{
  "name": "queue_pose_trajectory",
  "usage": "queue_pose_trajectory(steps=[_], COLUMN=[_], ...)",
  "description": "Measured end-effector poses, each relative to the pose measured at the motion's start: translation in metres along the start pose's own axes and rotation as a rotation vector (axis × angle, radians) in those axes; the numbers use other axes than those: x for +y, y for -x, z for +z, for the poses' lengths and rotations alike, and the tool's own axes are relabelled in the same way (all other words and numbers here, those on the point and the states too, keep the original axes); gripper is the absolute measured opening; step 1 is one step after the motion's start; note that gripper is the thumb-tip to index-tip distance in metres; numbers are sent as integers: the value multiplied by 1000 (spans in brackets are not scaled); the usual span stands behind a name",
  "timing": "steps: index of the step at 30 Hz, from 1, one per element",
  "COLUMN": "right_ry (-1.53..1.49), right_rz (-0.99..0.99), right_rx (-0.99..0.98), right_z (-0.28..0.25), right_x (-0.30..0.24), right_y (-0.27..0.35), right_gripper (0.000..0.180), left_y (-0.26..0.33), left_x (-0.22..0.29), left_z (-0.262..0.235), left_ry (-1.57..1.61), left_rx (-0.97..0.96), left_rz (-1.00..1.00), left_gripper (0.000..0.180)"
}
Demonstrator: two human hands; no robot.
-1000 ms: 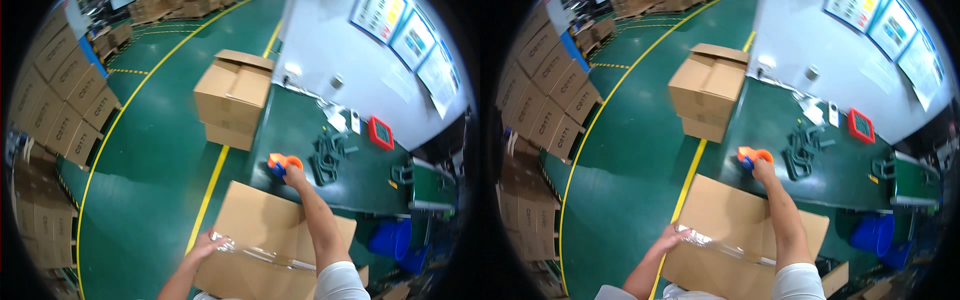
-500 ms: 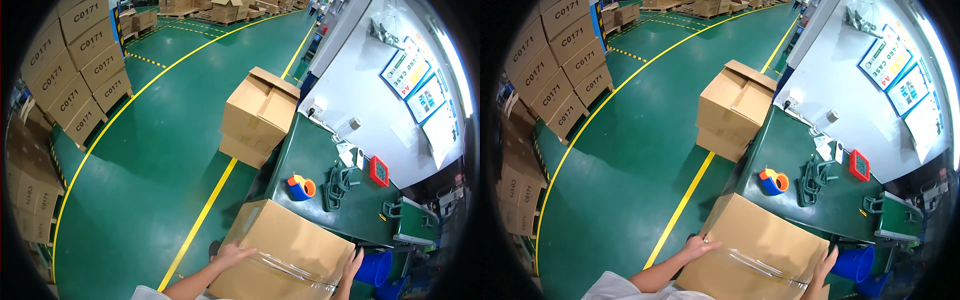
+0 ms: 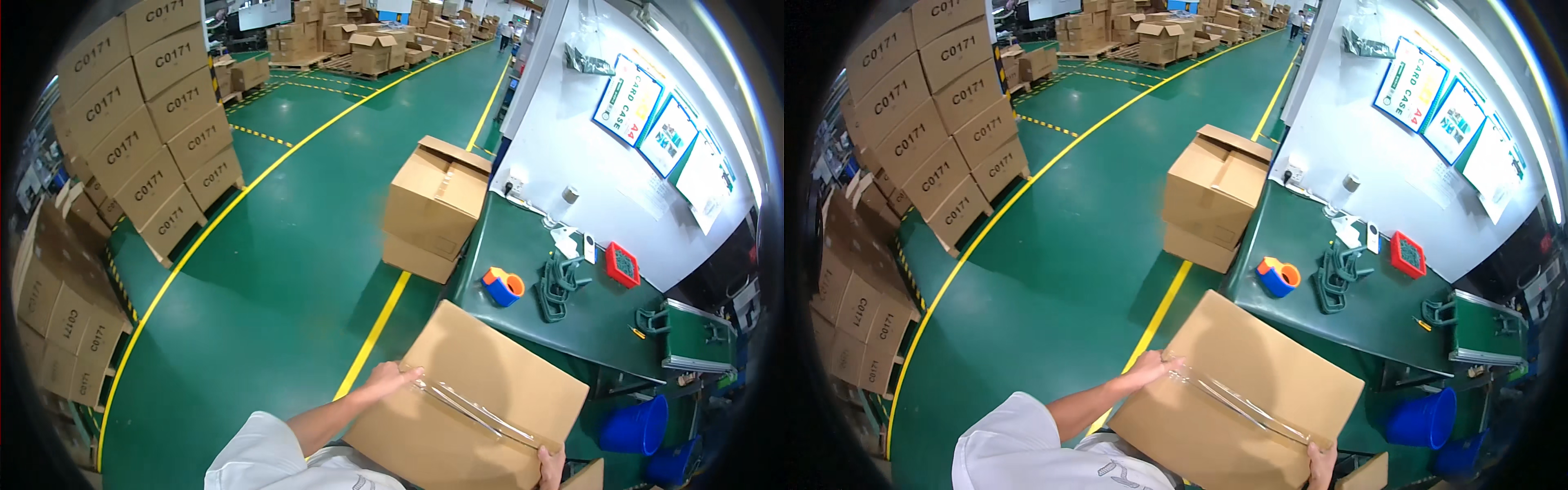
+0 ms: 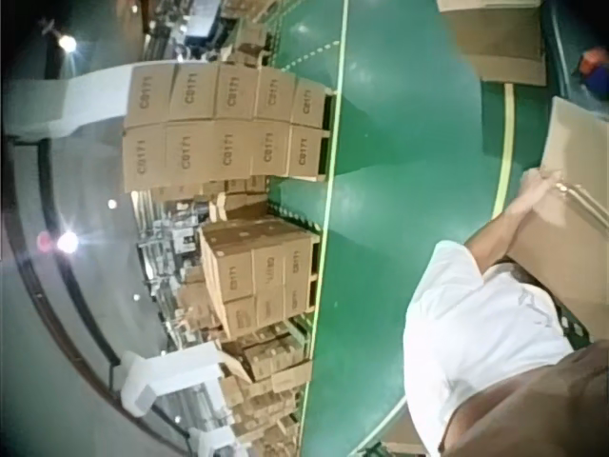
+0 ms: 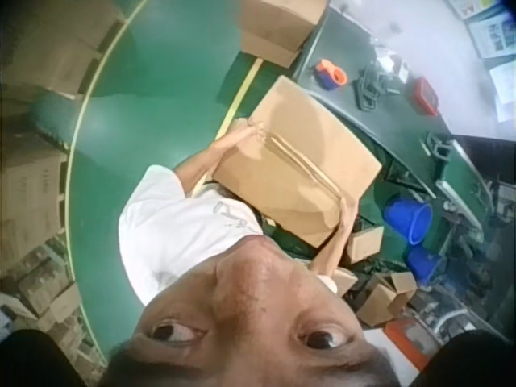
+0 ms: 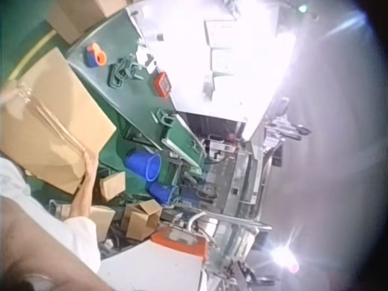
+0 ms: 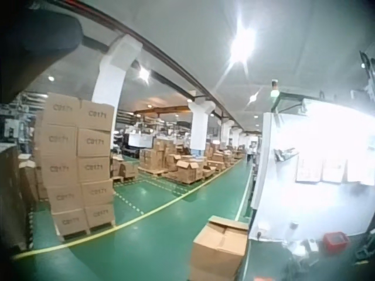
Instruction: Taping a box, opening it, then using a small blade to trim or clean holes in green plastic U-shaped components before placing them in the box.
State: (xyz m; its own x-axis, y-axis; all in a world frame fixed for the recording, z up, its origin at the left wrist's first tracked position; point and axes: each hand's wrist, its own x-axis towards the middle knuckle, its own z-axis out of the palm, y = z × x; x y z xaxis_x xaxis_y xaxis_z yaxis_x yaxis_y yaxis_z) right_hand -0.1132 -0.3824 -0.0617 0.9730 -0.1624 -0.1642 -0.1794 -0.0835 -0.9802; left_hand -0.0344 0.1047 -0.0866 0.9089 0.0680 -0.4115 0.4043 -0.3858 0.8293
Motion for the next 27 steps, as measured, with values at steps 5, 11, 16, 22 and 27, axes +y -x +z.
queue_pose_trajectory(steps=[5,11,16,22,27], right_ry=[396,343,926,1766,839], right_rz=[97,-194,-249,-348,-53], right_rx=[234,416,764,528,-244], right_z=[-5,-16,62,253,304], right_x=[-105,-233,-307,-168,67], right_y=[119,218,296,236,244], right_gripper=[48,68,65,40,16], left_y=[53,53,37,3,-27], left_x=[68,81,87,36,-80], left_z=[-14,63,131,138,58], left_ry=[-17,290,649,625,836], left_rx=[-174,-271,-707,-644,-524], left_rz=[113,377,256,-82,-551], left_gripper=[58,50,47,66,101])
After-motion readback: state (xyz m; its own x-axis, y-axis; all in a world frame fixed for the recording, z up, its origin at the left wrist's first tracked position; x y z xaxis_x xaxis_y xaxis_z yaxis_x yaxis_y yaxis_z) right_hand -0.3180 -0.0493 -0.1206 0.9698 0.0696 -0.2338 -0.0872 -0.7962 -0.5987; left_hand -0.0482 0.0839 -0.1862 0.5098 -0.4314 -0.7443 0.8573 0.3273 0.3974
